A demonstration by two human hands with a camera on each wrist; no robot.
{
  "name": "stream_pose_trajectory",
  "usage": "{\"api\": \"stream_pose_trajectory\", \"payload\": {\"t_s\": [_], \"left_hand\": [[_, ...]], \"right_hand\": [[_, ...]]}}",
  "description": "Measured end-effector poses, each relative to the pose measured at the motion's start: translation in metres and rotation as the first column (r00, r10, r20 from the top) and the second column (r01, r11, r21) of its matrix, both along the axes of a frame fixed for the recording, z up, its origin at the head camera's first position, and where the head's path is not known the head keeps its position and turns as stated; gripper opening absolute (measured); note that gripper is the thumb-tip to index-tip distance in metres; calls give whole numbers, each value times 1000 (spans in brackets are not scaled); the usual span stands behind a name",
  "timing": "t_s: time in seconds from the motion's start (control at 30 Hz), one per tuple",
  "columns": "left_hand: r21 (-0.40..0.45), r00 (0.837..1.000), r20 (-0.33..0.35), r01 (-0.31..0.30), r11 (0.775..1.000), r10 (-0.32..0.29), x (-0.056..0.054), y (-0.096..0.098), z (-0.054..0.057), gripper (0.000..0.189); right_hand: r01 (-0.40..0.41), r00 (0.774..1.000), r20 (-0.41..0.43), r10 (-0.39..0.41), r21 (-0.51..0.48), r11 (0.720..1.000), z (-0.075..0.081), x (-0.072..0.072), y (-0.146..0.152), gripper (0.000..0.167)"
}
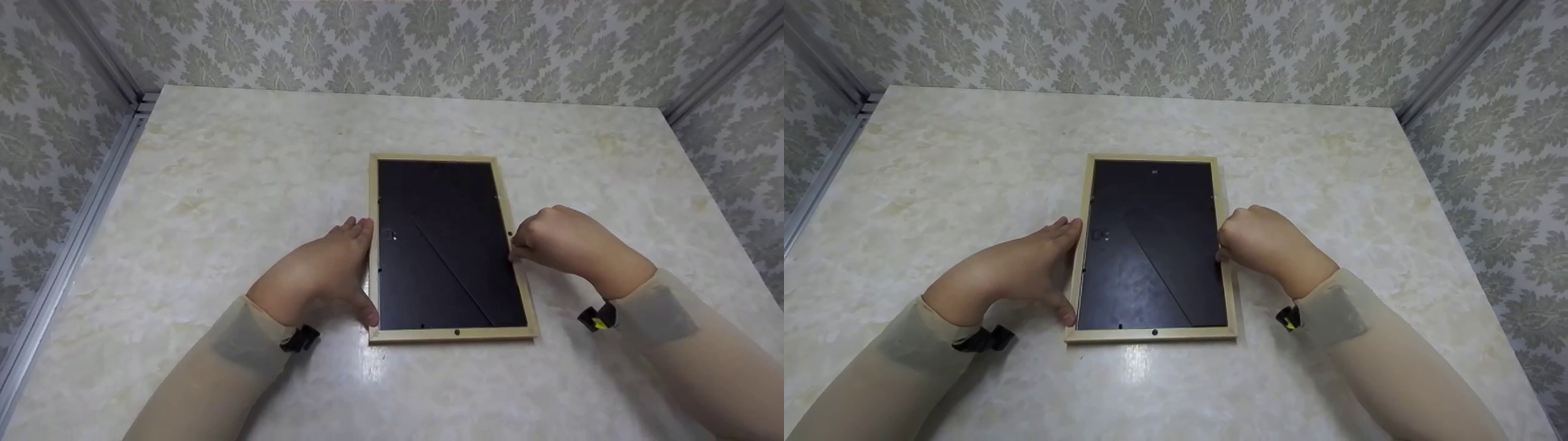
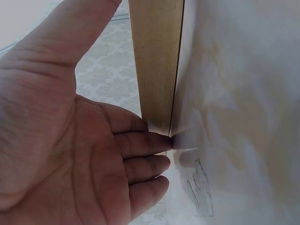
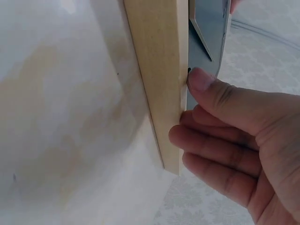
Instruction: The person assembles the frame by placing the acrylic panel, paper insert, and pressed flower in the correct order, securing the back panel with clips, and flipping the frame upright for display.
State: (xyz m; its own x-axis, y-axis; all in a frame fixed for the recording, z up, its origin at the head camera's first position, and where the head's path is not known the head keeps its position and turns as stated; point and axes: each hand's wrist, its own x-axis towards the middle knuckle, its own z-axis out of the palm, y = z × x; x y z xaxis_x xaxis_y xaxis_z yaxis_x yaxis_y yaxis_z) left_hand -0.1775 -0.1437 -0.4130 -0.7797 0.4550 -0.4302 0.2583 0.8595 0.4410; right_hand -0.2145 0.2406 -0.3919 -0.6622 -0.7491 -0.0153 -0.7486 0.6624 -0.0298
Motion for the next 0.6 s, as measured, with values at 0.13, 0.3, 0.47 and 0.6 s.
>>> {"api": "stream_pose_trajectory", "payload": {"t_s": [0.13, 0.3, 0.47, 0.6], "left_hand": [[-3, 1000, 7, 2, 1000, -2, 0, -1, 2, 170], [0, 1000, 18, -6, 1000, 6, -1, -1, 2, 171], [0, 1000, 9, -6, 1000, 6, -1, 1, 0, 171], [-1, 1000, 11, -9, 1000, 9, -2, 0, 0, 170]], "right_hand": [[-1, 1000, -29, 4, 83, 997, 5, 2, -10, 32], [31, 998, -52, -22, 184, 982, 9, 3, -23, 24], [33, 997, -69, -17, 239, 971, 10, 4, -29, 20], [41, 996, -84, -20, 253, 967, 11, 2, -31, 22]]}}
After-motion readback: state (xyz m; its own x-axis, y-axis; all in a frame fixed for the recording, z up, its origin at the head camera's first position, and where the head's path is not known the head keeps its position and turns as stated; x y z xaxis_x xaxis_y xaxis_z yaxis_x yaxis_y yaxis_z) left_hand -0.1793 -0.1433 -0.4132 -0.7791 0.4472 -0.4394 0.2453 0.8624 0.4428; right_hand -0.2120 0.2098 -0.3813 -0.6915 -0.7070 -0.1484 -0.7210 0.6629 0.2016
